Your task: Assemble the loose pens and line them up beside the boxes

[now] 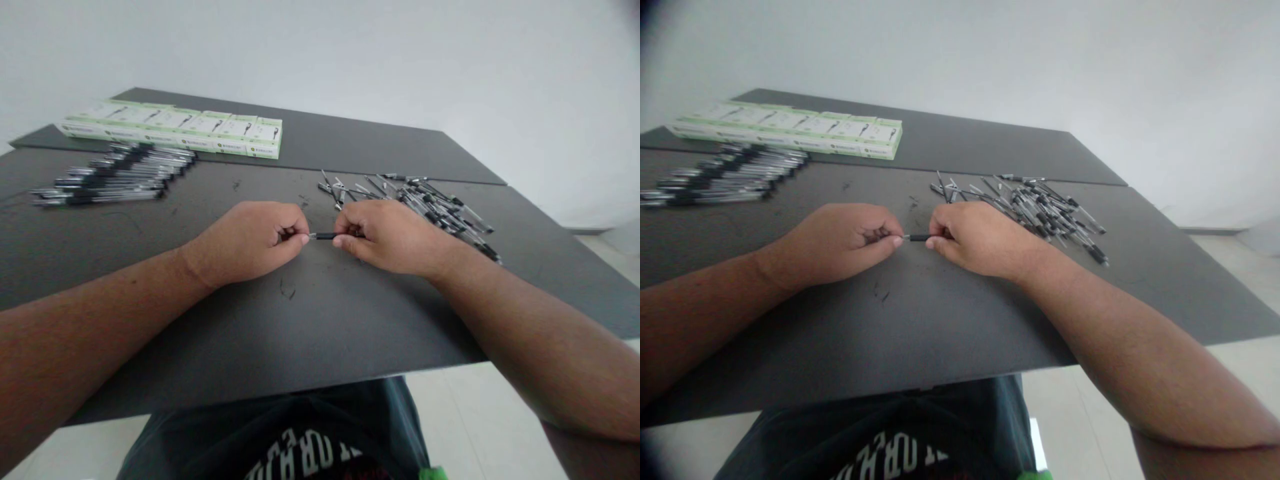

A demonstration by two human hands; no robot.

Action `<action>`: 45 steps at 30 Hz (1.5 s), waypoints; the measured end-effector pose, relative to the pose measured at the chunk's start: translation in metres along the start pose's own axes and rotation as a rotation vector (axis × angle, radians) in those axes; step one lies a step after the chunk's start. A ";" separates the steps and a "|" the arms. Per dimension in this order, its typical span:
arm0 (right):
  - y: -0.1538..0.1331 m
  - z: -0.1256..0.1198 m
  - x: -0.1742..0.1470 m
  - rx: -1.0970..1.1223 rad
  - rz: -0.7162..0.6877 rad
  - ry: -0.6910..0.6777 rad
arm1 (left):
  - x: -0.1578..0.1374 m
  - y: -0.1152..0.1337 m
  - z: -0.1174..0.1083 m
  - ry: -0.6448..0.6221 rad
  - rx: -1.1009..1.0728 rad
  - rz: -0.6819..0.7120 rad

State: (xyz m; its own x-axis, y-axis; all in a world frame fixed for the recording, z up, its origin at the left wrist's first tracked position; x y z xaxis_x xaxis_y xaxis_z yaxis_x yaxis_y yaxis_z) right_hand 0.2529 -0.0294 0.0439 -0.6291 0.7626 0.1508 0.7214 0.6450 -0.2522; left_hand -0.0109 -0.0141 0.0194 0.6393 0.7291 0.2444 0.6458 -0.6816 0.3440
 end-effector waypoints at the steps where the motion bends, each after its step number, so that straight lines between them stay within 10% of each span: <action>1: 0.000 0.000 0.000 -0.021 -0.011 -0.016 | 0.000 0.000 0.000 -0.003 -0.001 -0.002; 45: -0.002 -0.002 0.000 0.026 0.019 -0.052 | 0.000 -0.001 0.002 -0.015 -0.002 0.020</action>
Point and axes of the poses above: each hand's wrist, its own x-axis towards the middle knuckle, its own z-axis out of the palm, y = z × x, the point moved 1 cm from there along x, towards the middle knuckle, and after that the axes turned 3 degrees about -x, right-handed, at the moved point
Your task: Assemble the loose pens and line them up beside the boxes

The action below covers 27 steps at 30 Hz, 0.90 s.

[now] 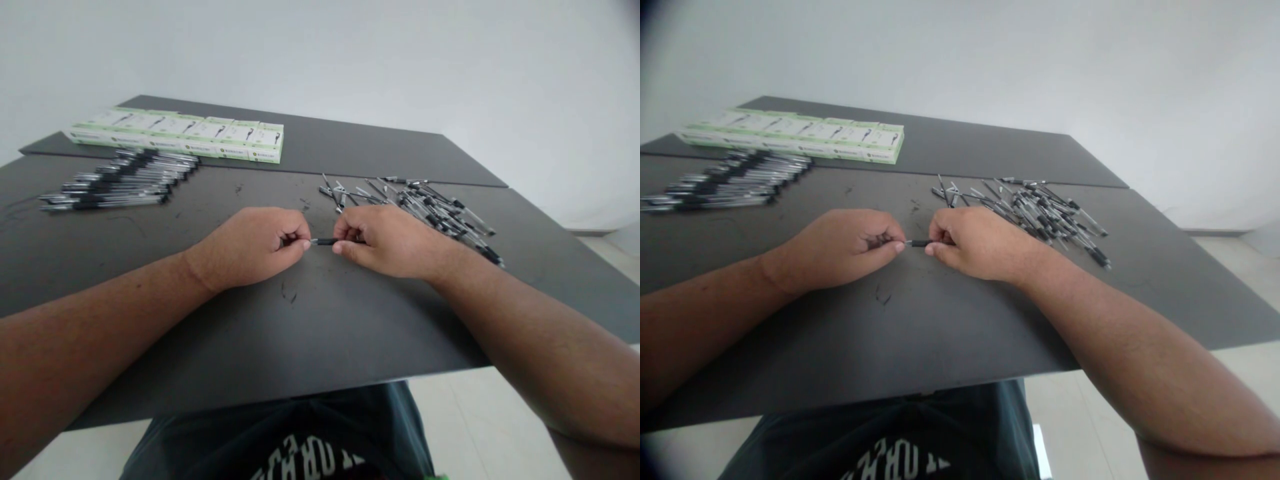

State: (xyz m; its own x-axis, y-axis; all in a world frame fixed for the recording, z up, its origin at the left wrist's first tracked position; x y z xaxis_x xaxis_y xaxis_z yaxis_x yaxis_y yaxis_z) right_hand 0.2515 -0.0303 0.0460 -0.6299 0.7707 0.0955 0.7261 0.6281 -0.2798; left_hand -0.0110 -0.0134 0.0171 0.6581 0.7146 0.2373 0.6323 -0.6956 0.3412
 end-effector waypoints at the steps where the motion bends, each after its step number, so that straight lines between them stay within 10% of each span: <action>1: 0.000 0.000 0.000 0.006 0.010 -0.001 | 0.000 0.000 0.000 0.001 -0.001 0.002; 27: 0.002 0.001 0.000 -0.011 0.038 0.051 | 0.000 0.001 -0.001 0.001 0.008 -0.024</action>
Point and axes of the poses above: each hand's wrist, its own x-axis towards the middle knuckle, its own z-axis out of the palm, y = z × x, the point moved 1 cm from there along x, towards the middle knuckle, and after that the axes turned 3 degrees about -x, right-handed, at the moved point
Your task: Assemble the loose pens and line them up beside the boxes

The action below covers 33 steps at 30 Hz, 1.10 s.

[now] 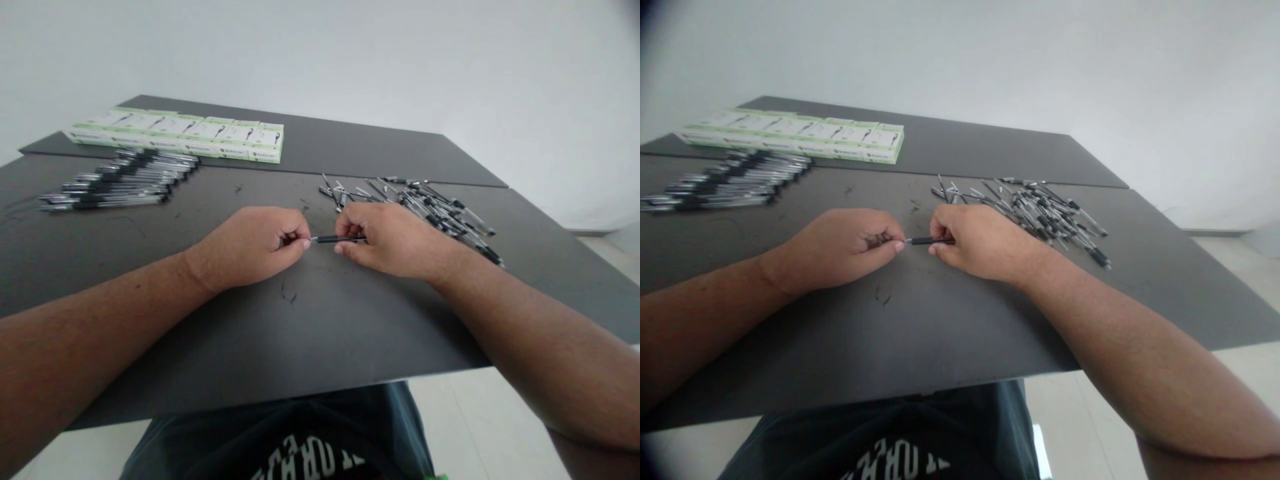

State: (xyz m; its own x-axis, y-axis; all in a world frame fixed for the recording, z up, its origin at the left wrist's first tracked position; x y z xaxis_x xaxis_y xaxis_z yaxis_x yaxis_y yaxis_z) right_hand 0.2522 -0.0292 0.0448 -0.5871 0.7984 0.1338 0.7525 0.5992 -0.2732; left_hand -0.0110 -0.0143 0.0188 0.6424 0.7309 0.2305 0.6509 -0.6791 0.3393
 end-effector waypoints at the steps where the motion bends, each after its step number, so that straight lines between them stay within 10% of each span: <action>1: 0.000 0.000 0.000 -0.014 -0.001 -0.008 | 0.000 0.000 0.000 -0.003 0.000 -0.001; 33: -0.003 -0.001 0.000 -0.060 -0.040 -0.087 | 0.001 -0.001 0.000 0.007 -0.003 0.013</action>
Point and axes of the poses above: each hand's wrist, its own x-axis towards the middle knuckle, its own z-axis out of the palm, y = z × x, the point moved 1 cm from there along x, towards the middle knuckle, and after that the axes turned 3 degrees about -x, right-handed, at the moved point
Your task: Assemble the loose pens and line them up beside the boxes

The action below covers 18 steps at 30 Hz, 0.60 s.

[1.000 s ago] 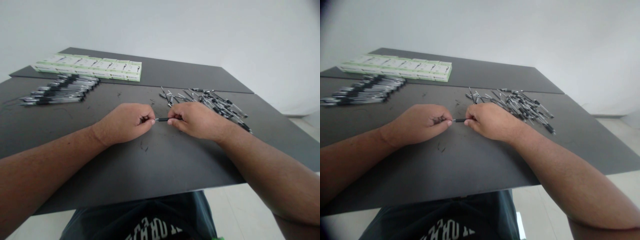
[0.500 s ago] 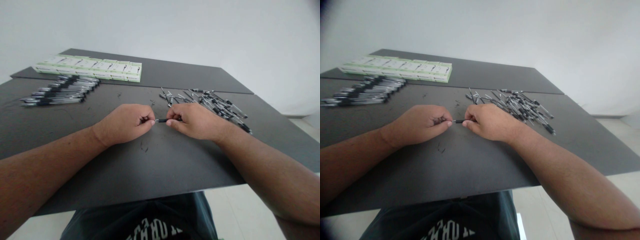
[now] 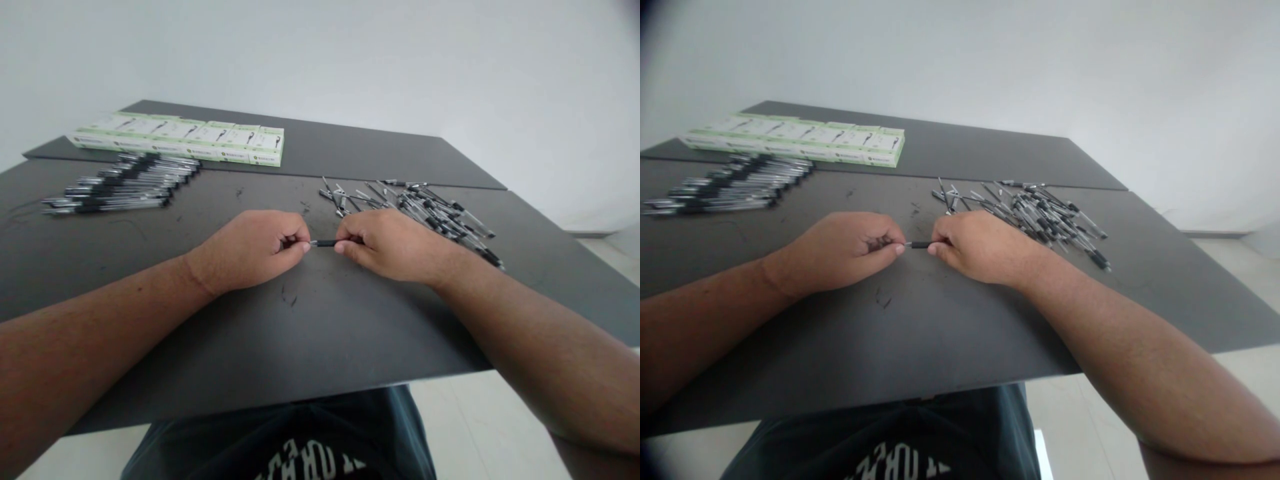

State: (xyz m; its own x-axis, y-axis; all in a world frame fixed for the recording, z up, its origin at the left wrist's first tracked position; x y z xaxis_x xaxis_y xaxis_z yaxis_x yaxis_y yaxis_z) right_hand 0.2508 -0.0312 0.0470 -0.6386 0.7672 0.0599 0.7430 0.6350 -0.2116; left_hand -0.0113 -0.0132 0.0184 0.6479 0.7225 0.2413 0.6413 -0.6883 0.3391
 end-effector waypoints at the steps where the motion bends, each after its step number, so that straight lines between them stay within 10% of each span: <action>1: 0.000 0.000 0.000 -0.019 -0.013 -0.006 | 0.000 0.000 0.000 -0.002 0.001 -0.002; 18: 0.001 0.000 0.000 0.045 0.031 0.026 | 0.000 0.000 0.001 -0.017 -0.002 0.010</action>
State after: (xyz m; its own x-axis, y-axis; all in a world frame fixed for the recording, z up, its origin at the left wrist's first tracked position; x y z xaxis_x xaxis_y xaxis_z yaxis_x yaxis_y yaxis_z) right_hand 0.2514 -0.0306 0.0468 -0.6098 0.7887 0.0782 0.7519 0.6069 -0.2576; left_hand -0.0114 -0.0133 0.0174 0.6609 0.7146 0.2293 0.6341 -0.6951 0.3386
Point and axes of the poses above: each hand's wrist, its own x-axis towards the middle knuckle, its own z-axis out of the palm, y = z × x, the point moved 1 cm from there along x, towards the middle knuckle, and after that the axes turned 3 degrees about -x, right-handed, at the moved point
